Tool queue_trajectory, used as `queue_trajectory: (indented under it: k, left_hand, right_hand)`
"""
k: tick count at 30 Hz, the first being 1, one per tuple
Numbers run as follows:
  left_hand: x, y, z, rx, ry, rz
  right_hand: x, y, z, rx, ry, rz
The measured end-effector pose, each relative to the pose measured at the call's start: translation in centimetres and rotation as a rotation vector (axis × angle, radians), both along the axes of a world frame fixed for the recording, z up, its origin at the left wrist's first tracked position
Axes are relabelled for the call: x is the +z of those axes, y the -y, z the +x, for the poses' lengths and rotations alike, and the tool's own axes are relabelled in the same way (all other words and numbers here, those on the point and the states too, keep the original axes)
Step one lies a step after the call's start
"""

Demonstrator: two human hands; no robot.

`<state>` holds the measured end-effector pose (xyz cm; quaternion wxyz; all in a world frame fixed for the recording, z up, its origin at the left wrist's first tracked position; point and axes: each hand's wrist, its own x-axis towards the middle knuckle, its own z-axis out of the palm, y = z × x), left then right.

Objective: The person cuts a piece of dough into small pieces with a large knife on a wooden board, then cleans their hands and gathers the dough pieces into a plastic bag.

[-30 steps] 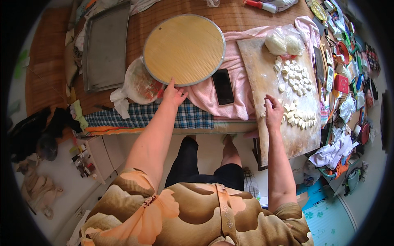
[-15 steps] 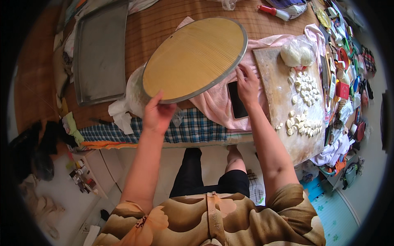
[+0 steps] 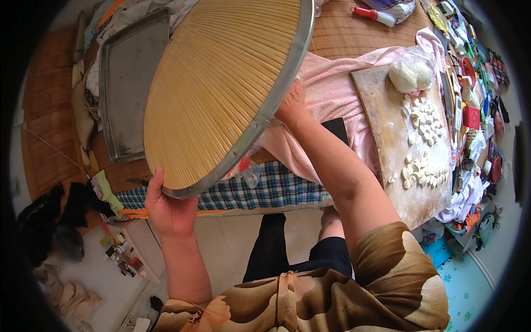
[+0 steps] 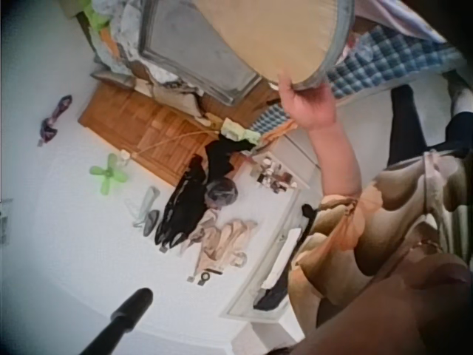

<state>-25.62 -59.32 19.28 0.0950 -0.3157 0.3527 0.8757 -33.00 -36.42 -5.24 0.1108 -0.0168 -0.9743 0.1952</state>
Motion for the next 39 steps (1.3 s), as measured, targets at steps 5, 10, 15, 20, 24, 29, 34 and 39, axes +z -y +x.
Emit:
queue_trajectory:
  k: [5,10,15,20,24,29,34,39]
  left_hand:
    - [-1.2,1.5,1.1,-0.034,-0.067,0.077]
    - [-2.7,2.7,2.2,-0.056,-0.098,0.132]
    - [-2.9,2.6,2.4,-0.068,-0.115,0.139]
    - [-2.6,2.8,2.8,-0.058,-0.115,0.065]
    - [-2.7,3.1,3.1,-0.051,-0.136,0.035]
    - [-1.8,1.7,2.7,-0.034,-0.106,-0.041]
    - [-2.0,1.7,2.9,-0.161,-0.129,-0.028]
    - [-1.5,-1.9,2.7,-0.228,-0.166,0.031]
  right_hand:
    - [-2.0,0.8,-0.5,-0.035,-0.005,-0.023]
    - [-1.3,1.3,-0.6,-0.026,0.046,-0.017]
    - [-3.3,1.2,-1.3,-0.03,-0.004,-0.094]
    - [-4.2,1.3,-1.8,-0.023,0.029,-0.194]
    - [-2.2,1.7,-1.1,-0.061,-0.032,-0.389]
    - [-5.2,1.9,-2.5,-0.205,0.146,-0.473]
    - [0.4,-1.1,-1.6,-0.446,0.096,-1.375]
    - [8.5,-10.7,10.8,-0.555,-0.101,-1.966]
